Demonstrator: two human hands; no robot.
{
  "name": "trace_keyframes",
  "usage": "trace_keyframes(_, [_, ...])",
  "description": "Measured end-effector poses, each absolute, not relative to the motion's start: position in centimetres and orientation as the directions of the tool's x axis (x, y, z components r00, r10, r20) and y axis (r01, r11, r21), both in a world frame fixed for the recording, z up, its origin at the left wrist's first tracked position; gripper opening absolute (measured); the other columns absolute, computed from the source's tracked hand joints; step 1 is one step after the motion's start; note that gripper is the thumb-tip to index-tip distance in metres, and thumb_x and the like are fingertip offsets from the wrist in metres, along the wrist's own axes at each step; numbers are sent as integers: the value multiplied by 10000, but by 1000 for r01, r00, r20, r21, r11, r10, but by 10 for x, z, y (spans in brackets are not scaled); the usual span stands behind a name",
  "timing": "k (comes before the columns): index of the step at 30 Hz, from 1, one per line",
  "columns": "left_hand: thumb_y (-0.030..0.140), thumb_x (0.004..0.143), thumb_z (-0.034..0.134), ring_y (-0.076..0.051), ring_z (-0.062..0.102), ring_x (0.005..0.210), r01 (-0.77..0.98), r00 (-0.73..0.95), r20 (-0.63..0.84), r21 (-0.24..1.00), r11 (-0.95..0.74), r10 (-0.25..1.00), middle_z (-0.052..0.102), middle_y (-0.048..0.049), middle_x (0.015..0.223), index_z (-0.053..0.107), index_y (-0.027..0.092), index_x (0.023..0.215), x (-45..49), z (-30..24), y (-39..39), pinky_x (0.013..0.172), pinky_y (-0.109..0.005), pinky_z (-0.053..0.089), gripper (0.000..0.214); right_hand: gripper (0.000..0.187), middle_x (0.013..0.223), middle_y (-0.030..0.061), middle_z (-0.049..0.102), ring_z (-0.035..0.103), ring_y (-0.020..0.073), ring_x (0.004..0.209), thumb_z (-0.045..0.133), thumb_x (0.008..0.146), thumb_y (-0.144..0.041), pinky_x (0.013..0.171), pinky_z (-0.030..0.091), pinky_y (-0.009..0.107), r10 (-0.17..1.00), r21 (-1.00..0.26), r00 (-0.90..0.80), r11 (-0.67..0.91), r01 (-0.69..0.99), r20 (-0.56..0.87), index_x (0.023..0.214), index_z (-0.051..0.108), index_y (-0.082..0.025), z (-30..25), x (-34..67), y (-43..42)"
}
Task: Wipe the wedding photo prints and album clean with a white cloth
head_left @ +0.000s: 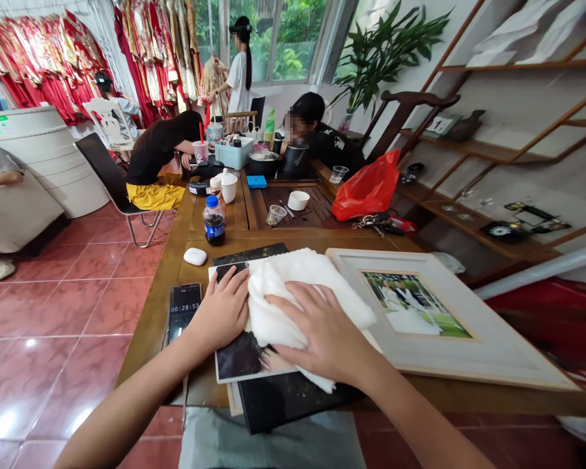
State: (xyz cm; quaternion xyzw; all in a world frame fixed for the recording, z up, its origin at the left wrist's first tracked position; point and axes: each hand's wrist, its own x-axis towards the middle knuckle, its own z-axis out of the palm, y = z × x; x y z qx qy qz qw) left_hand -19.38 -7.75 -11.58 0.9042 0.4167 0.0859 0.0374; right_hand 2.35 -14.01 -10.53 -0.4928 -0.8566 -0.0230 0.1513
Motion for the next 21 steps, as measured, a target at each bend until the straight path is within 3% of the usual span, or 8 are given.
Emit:
trace_keyframes(3, [191, 1005, 365, -314, 325, 1490, 744, 640, 131, 143, -653, 757, 442, -81, 1564, 455, 199, 1482, -194, -116, -76, 1202, -610, 256, 485, 609, 1348, 185, 568, 512, 361, 1234, 685, 821, -490, 1011, 362, 546, 844, -144, -477, 518, 843, 245, 1367, 586, -240, -103, 22, -138])
trace_keyframes(13, [194, 996, 363, -313, 306, 1500, 749, 633, 133, 144, -647, 763, 434, -110, 1567, 441, 154, 1496, -195, -118, -77, 1206, -598, 257, 508, 615, 1330, 191, 592, 540, 363, 1227, 576, 890, -578, 968, 407, 534, 919, -68, -289, 318, 946, 269, 1388, 559, -218, -108, 54, -117])
trace_keyframes(21, [196, 1010, 347, -313, 307, 1497, 736, 641, 152, 154, -659, 752, 438, -103, 1563, 433, 189, 1494, -196, -118, -77, 1206, -604, 248, 491, 587, 1386, 181, 562, 494, 345, 1287, 595, 886, -530, 1017, 376, 536, 857, -88, -476, 499, 862, 196, 1400, 543, -251, -99, 27, -112])
